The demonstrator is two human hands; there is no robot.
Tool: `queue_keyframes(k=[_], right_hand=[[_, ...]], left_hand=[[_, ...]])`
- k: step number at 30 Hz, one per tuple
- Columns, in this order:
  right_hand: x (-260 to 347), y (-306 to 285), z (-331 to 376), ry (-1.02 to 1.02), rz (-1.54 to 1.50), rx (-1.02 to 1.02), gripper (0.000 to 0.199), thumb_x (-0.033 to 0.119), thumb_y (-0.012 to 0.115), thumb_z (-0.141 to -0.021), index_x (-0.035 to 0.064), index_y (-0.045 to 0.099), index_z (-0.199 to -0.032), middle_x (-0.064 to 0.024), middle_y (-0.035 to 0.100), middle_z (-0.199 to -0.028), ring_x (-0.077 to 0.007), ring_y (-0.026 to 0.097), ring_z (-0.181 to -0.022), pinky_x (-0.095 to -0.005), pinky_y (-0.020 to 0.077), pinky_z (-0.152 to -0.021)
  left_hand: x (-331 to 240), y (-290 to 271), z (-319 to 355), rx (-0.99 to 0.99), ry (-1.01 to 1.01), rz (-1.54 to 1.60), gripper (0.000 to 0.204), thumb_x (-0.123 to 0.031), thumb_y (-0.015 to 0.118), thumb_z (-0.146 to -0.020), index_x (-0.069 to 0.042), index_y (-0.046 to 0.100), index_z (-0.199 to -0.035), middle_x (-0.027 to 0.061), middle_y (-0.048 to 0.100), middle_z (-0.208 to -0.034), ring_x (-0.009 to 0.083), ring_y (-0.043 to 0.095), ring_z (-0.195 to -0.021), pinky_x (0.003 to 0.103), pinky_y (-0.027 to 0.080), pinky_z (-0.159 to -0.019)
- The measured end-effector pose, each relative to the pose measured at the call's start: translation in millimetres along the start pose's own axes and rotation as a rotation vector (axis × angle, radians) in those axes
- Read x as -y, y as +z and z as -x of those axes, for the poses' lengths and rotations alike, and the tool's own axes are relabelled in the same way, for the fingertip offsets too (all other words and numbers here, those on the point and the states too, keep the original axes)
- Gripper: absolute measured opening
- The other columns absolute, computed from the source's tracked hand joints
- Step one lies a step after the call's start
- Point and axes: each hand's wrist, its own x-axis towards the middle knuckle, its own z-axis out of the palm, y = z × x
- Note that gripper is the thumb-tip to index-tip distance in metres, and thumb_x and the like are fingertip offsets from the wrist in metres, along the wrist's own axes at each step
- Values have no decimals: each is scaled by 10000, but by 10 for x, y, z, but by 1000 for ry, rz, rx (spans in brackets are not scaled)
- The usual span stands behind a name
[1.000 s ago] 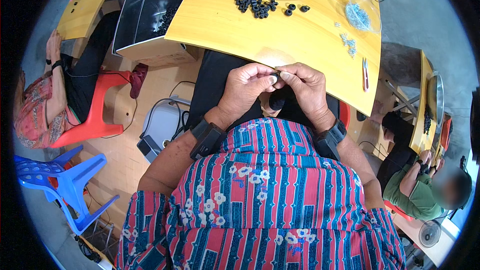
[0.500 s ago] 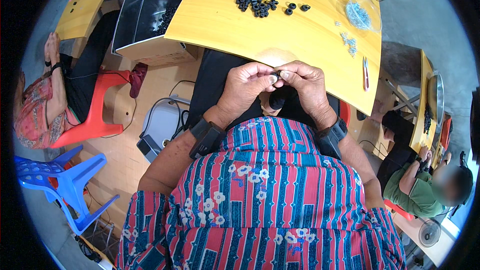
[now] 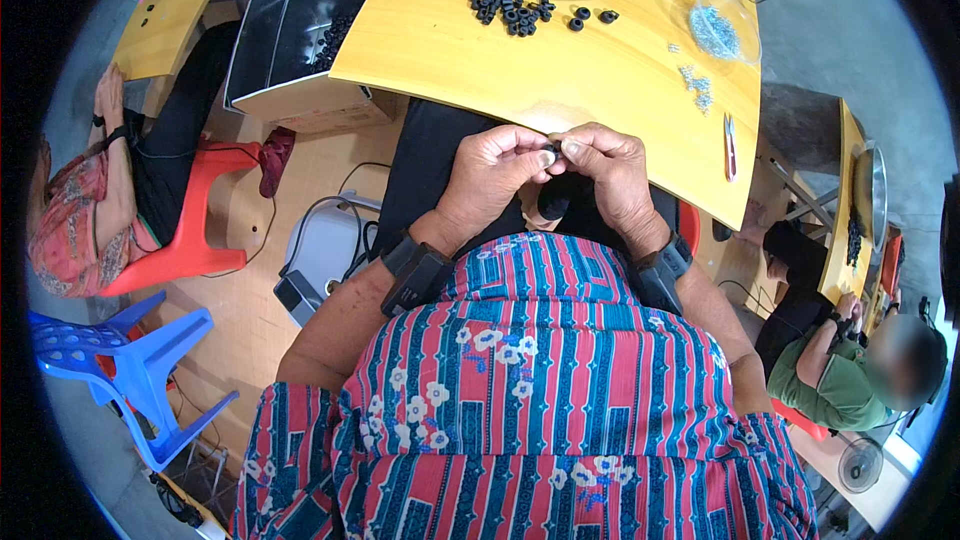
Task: The person is seen assembling small black plastic components by pressing a white plastic insert into them.
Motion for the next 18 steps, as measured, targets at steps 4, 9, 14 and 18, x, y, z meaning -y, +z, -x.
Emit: queue_keyframes(k=[4, 9, 14, 18], right_hand=[[49, -18, -10, 151, -115, 4, 117, 31, 571, -862, -49, 650, -895, -96, 657, -767, -141, 621, -718, -250, 505, -693], [99, -23, -3, 234, -210, 34, 138, 59, 573, -869, -47, 640, -925, -107, 658, -802, -155, 630, -723, -259, 514, -696], [51, -56, -1, 260, -289, 71, 138, 68, 589, -864, -43, 633, -934, -112, 654, -802, -170, 638, -736, -273, 522, -705], [37, -44, 17, 261, -328, 73, 136, 76, 593, -864, -37, 625, -932, -112, 652, -813, -177, 640, -737, -282, 525, -709]], left_hand=[[-2, 3, 8, -6, 24, -43, 180, -79, 568, -892, 34, 594, -1030, 79, 643, -919, 104, 611, -796, 221, 504, -721], [7, 4, 22, -37, 31, -60, 178, -83, 586, -883, 31, 603, -1018, 64, 639, -904, 88, 594, -778, 220, 498, -720], [-4, 4, 25, -34, 20, -59, 183, -80, 594, -877, 34, 603, -1020, 61, 636, -898, 87, 590, -780, 223, 498, -719], [40, -9, 19, -33, 1, 2, 181, -72, 594, -875, 33, 605, -1022, 62, 638, -904, 91, 592, -795, 222, 497, -728]])
